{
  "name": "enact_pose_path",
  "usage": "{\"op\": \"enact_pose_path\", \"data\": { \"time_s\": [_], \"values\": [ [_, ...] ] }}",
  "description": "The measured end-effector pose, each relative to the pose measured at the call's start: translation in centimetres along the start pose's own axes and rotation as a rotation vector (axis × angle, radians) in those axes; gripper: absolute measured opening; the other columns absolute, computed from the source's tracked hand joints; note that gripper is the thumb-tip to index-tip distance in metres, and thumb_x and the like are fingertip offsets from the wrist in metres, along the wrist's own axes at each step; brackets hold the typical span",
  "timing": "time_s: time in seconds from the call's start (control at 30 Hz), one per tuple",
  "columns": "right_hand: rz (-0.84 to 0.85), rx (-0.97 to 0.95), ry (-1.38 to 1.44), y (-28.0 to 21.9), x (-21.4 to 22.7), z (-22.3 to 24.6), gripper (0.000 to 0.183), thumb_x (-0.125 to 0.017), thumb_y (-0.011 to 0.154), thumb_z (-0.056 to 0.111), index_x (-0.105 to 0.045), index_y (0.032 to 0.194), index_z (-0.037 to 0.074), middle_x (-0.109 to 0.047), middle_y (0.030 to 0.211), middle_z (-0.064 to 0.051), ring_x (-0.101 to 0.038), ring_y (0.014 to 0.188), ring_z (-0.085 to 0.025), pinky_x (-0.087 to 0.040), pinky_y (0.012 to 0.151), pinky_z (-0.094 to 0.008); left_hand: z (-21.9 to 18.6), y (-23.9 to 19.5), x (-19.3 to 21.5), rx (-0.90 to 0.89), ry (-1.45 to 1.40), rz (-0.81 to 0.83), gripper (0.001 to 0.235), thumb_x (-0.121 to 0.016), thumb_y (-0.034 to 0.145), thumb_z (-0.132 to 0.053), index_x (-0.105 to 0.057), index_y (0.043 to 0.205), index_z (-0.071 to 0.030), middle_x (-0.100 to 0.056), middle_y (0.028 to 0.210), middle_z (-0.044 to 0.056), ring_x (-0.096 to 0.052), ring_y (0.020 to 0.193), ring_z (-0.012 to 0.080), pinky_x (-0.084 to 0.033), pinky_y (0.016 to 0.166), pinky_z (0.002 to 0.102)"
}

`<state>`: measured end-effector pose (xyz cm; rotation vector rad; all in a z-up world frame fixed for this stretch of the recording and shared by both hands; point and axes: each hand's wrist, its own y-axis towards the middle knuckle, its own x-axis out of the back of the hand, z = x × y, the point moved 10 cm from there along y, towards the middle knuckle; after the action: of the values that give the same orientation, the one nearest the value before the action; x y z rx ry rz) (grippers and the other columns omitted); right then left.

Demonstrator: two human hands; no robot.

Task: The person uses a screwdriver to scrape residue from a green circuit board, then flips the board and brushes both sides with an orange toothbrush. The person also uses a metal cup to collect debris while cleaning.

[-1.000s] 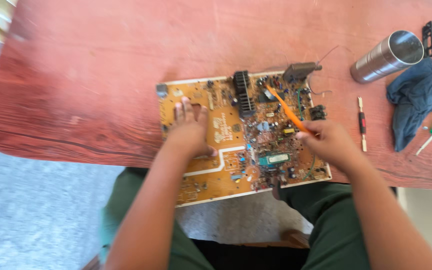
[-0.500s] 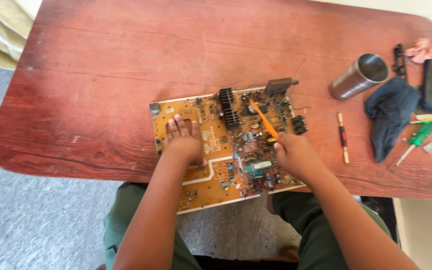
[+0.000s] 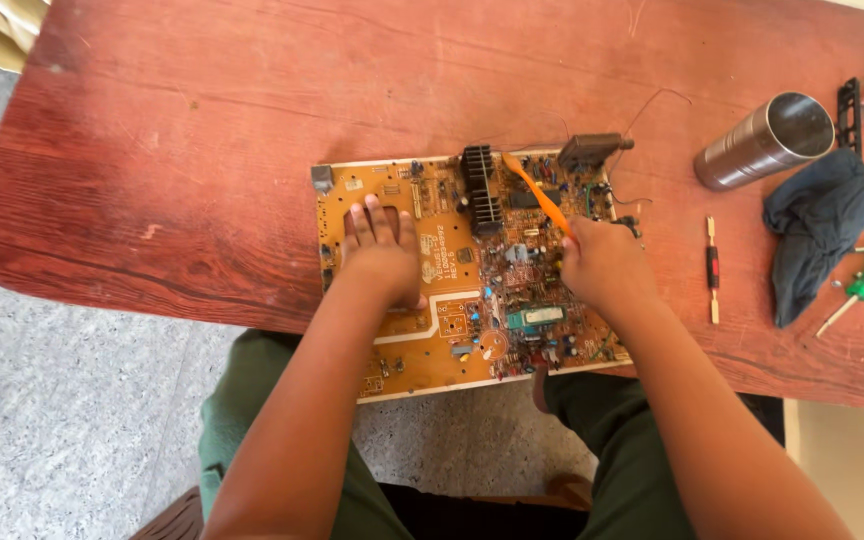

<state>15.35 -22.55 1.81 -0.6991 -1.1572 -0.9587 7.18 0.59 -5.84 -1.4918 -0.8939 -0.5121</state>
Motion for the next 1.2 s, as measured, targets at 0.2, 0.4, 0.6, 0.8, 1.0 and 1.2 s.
{"op": "enact_pose_path", "data": {
  "time_s": [0.2,0.4,0.6,0.8,1.0,1.2],
  "values": [
    [0.045,-0.112,-0.064,-1.1,0.4,0.1,0.016,-0.062,0.092,0.015,-0.066,0.099,0.001,-0.069,0.082,-0.026,-0.067,0.08,-0.048,-0.052,0.073,-0.058,0.0,-0.7,0.5,0.006,-0.051,0.034,0.129,-0.087,0.079,-0.045,0.001,0.163,-0.005,0.014,0.164,0.038,0.008,0.154,0.0536,-0.012,0.125,0.057],
    [-0.007,-0.088,-0.017,-1.4,0.9,-0.6,0.016,-0.064,0.092,0.015,-0.066,0.094,0.0,-0.068,0.084,-0.029,-0.065,0.083,-0.05,-0.051,0.075,-0.058,-1.3,-0.9,1.4,-0.01,-0.01,-0.072,0.123,-0.086,0.08,-0.042,-0.006,0.161,0.004,0.005,0.162,0.04,-0.003,0.152,0.0574,-0.017,0.123,0.06],
    [-0.01,-0.018,0.092,-0.6,-0.1,-0.6,0.016,-0.063,0.093,0.015,-0.067,0.096,0.0,-0.067,0.084,-0.026,-0.066,0.081,-0.048,-0.051,0.072,-0.057,-0.5,0.2,0.5,0.002,0.004,-0.044,0.113,-0.081,0.085,-0.038,-0.008,0.16,0.005,0.003,0.162,0.041,-0.005,0.152,0.0576,-0.014,0.124,0.06],
    [0.046,-0.04,0.2,-0.7,0.4,-0.5,0.018,-0.062,0.091,0.015,-0.068,0.1,0.001,-0.065,0.077,-0.023,-0.065,0.071,-0.04,-0.049,0.065,-0.049,-1.6,1.6,1.0,0.006,0.068,-0.107,0.072,-0.045,0.098,-0.01,-0.009,0.156,0.014,0.002,0.159,0.047,-0.011,0.149,0.0569,-0.028,0.116,0.057],
    [-0.053,-0.067,0.31,-1.6,-0.1,-1.1,0.018,-0.063,0.094,0.015,-0.068,0.102,0.0,-0.065,0.077,-0.02,-0.066,0.068,-0.036,-0.05,0.064,-0.044,-2.9,1.6,-0.5,0.004,0.029,-0.081,0.072,-0.048,0.098,-0.018,-0.016,0.156,0.011,-0.002,0.163,0.039,-0.012,0.153,0.0488,-0.032,0.117,0.051],
    [-0.103,-0.008,0.119,-0.4,-1.4,0.6,0.013,-0.064,0.093,0.011,-0.065,0.098,-0.001,-0.066,0.079,-0.025,-0.065,0.075,-0.046,-0.05,0.067,-0.054,-2.1,1.9,-0.4,-0.066,0.152,-0.152,0.064,-0.04,0.101,-0.012,-0.016,0.156,0.012,-0.005,0.162,0.041,-0.017,0.151,0.0495,-0.035,0.114,0.052]
  ]
}}
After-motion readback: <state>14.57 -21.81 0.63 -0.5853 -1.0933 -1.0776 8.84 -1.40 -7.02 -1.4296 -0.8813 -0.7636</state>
